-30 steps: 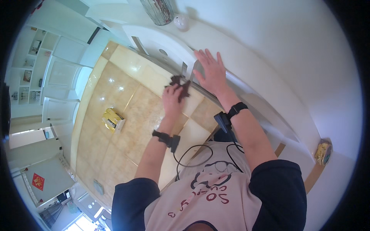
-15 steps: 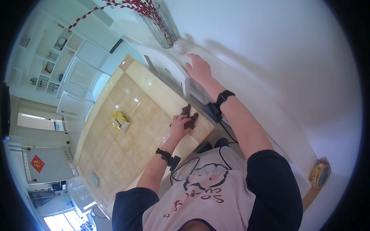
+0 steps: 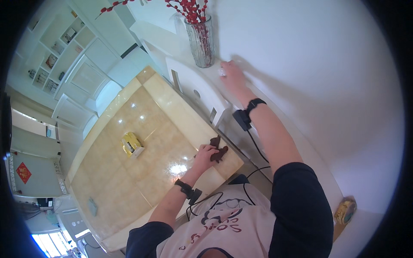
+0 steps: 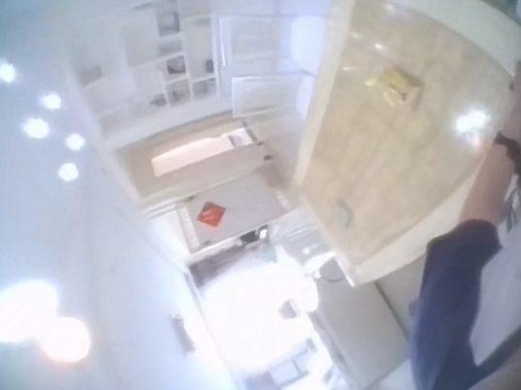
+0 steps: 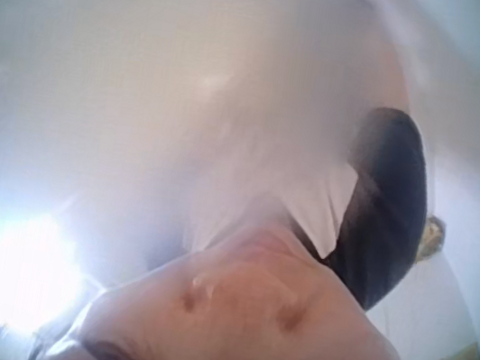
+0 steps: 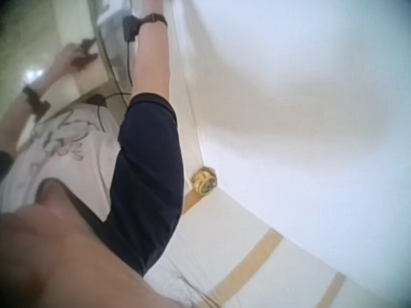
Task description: The person wipes the edges and top surface of a dining table with a cloth, moves a chair aside to reach the side of the table, and then cleans the top of a low cabinet including around decorative items.
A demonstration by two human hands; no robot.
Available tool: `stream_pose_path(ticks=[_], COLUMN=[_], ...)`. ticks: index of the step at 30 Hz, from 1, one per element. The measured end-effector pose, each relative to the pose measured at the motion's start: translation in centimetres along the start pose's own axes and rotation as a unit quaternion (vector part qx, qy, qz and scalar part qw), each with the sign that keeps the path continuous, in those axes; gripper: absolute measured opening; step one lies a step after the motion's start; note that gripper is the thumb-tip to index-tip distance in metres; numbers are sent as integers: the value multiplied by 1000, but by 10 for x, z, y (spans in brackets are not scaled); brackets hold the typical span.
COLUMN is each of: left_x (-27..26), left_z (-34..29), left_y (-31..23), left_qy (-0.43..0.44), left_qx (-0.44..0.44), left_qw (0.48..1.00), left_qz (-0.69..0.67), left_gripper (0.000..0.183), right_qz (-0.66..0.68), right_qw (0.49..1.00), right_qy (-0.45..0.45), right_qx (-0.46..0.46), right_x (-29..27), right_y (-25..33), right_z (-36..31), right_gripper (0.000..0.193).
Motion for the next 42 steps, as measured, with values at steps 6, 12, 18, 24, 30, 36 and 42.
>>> stream_pose_path(ticks=[6, 12, 18, 24, 30, 36, 42], left_x=[10, 6, 3, -34, -103, -157, -199], left_z=[3, 7, 9, 47, 141, 240, 343], left_y=[-2, -5, -4, 1, 9, -52, -15], left_qy=[-20, -15, -21, -43, -284, -245, -396], left_qx=[10, 28, 14, -161, -179, -18, -76], left_qw=[999, 999, 999, 962, 899, 923, 907], left_qz=[28, 41, 42, -214, -282, -295, -123], left_gripper=[43, 46, 47, 39, 37, 61, 97], right_qz=[-63, -132, -42, 229, 343, 391, 126], right_qw=[997, 991, 997, 968, 923, 908, 992], right_qy=[-21, -35, -59, -6, 106, 55, -11], right_qx=[34, 6, -28, 102, 136, 138, 24], right_x=[-52, -76, -74, -45, -24, -19, -14], right_y=[-6, -10, 12, 25, 23, 8, 20], right_z=[-52, -72, -47, 12, 21, -13, -25], right_gripper=[47, 54, 56, 57, 63, 58, 63])
Point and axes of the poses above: each hand's wrist, its own z-axis towards the middle knuckle, its own x-axis out of the palm, y = z × x, the point moved 1 cm from there along z, towards the middle knuckle, and after that the axes turned 7 degrees about z, right-handed, at the moved point
